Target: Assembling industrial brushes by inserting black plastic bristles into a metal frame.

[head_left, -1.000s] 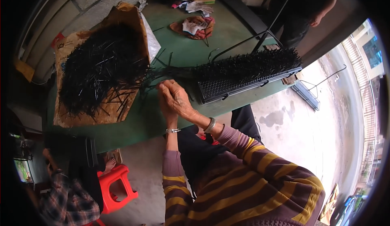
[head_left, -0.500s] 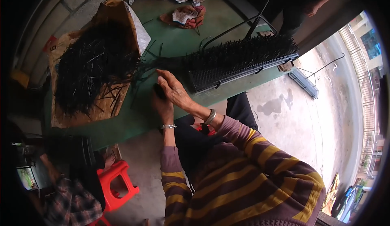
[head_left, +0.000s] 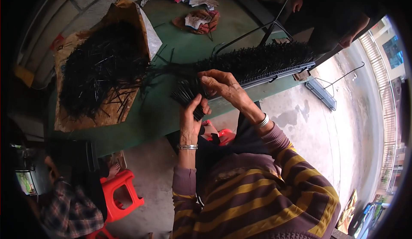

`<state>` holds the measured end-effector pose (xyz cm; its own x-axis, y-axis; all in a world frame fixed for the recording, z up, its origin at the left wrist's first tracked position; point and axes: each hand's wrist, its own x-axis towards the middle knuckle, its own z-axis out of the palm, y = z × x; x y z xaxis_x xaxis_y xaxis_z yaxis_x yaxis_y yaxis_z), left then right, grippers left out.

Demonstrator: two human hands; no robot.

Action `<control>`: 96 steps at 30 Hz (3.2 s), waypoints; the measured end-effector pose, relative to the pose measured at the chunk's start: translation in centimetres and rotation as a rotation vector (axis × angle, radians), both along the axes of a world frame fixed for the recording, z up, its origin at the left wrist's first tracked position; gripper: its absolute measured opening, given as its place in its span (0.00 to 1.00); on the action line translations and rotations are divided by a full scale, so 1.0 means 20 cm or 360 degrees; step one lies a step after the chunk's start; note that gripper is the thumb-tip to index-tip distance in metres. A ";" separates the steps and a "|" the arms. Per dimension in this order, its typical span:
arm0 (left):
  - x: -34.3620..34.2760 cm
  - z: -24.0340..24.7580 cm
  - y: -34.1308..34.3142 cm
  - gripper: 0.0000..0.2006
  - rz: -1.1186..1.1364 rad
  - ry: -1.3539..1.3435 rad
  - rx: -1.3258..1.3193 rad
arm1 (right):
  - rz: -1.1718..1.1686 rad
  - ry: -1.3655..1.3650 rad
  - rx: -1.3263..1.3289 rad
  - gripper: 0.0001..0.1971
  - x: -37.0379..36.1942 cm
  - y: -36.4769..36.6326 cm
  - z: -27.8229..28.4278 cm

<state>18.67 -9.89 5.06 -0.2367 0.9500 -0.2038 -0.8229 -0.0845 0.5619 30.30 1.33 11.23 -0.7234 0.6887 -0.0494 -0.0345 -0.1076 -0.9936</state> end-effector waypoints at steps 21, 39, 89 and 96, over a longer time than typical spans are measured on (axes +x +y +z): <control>0.21 0.01 -0.07 0.13 0.0149 0.0346 -0.0256 | -0.0018 -0.0177 0.0305 0.06 0.15 0.03 -0.03; 0.23 -0.10 -0.16 0.10 0.0207 -0.0299 -0.0581 | -0.0801 -0.0099 0.1435 0.06 -0.02 0.15 -0.08; 0.29 0.02 -0.12 0.08 0.0229 -0.0178 -0.0345 | -0.0717 -0.0107 0.1696 0.05 -0.01 0.19 -0.11; 0.30 0.05 -0.12 0.08 0.0252 -0.0083 -0.0254 | -0.0683 -0.0095 0.1612 0.06 -0.01 0.19 -0.16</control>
<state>24.71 -12.36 6.00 -0.3657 0.8564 -0.3644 -0.8347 -0.1285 0.5356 30.13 5.20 8.01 -0.4296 0.6234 0.6533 0.1767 0.7675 -0.6162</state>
